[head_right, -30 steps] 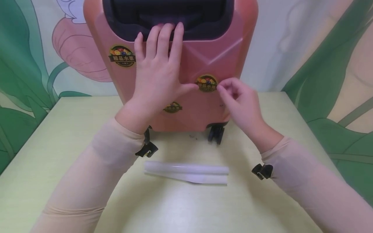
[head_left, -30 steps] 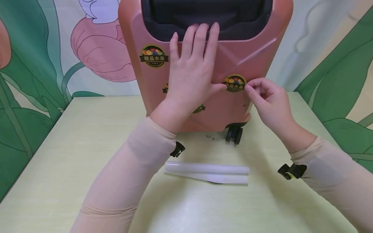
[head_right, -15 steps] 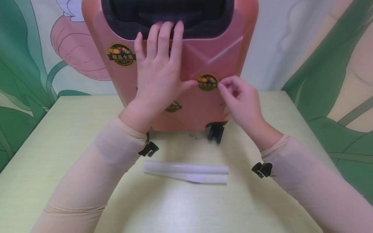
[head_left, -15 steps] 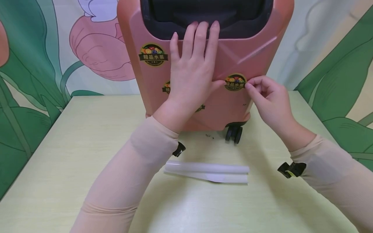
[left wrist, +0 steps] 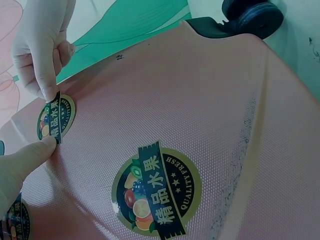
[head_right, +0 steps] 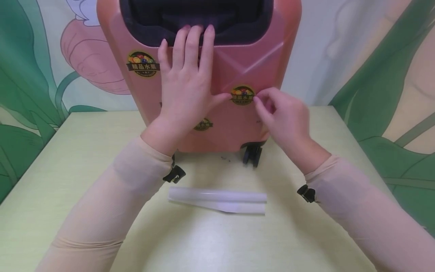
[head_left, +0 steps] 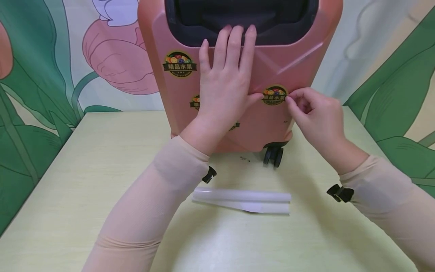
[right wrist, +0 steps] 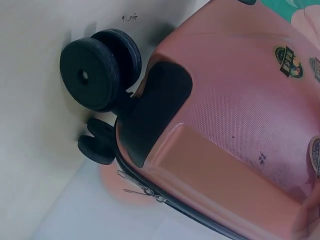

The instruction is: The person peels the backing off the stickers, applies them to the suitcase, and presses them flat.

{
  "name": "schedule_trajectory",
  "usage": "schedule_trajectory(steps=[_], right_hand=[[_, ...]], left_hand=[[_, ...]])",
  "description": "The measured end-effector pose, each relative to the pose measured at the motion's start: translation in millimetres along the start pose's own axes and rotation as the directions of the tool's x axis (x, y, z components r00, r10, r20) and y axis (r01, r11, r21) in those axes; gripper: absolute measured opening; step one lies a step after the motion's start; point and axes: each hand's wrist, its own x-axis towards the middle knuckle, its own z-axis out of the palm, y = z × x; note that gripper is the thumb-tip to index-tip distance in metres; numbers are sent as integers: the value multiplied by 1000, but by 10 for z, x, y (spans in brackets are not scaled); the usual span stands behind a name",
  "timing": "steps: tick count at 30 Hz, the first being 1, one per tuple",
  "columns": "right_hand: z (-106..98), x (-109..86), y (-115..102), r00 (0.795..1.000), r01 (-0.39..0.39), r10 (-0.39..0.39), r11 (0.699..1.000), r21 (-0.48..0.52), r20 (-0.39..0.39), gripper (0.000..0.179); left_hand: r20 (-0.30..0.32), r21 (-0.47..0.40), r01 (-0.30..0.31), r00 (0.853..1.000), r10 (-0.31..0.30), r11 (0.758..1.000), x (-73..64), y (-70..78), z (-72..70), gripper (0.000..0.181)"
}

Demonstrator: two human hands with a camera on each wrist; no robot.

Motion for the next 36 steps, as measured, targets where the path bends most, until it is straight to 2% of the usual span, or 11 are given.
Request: schedule_trajectory(steps=[4,7,9,11,13,15,17,19,24,29,36], right_hand=[[0,-16,46,999,28,-30,998,-56,-26,15],[41,-81,102,979,193,-198,976,-96,-43,17],[106,-150,126,921,381,-387,917,-116,-37,21],[195,-227,137,828,554,-561,818,-155,-4,29],[288,-296,138,753,652,-656,732,-196,56,34],[369,-354,147,716,693,-685,677,-249,131,40],[431,-390,160,716,695,-670,655,-296,199,45],[477,-400,177,732,679,-641,658,-326,232,48],[544,-359,217,767,636,-606,676,-371,211,49],[533,-329,232,773,626,-608,682,-378,183,49],[466,-339,266,790,608,-576,693,-387,208,52]], left_hand=[[-5,-2,3,1000,-3,1000,0,4,6,106],[-3,-3,6,1000,-6,1000,2,11,5,105],[1,-2,9,1000,-9,1000,3,12,1,105],[9,-4,12,1000,-12,1000,3,12,-4,104],[20,0,14,1000,-14,1000,4,10,-8,103],[27,-2,14,1000,-14,1000,3,8,-11,102],[34,2,11,999,-11,1000,2,8,-12,102],[35,-4,6,999,-6,1000,0,5,-12,102],[23,-22,-7,1000,7,1000,-2,-7,-4,101],[14,-12,-14,1000,14,1000,-1,-29,-1,102],[6,-8,-17,1000,17,1000,0,-34,6,102]])
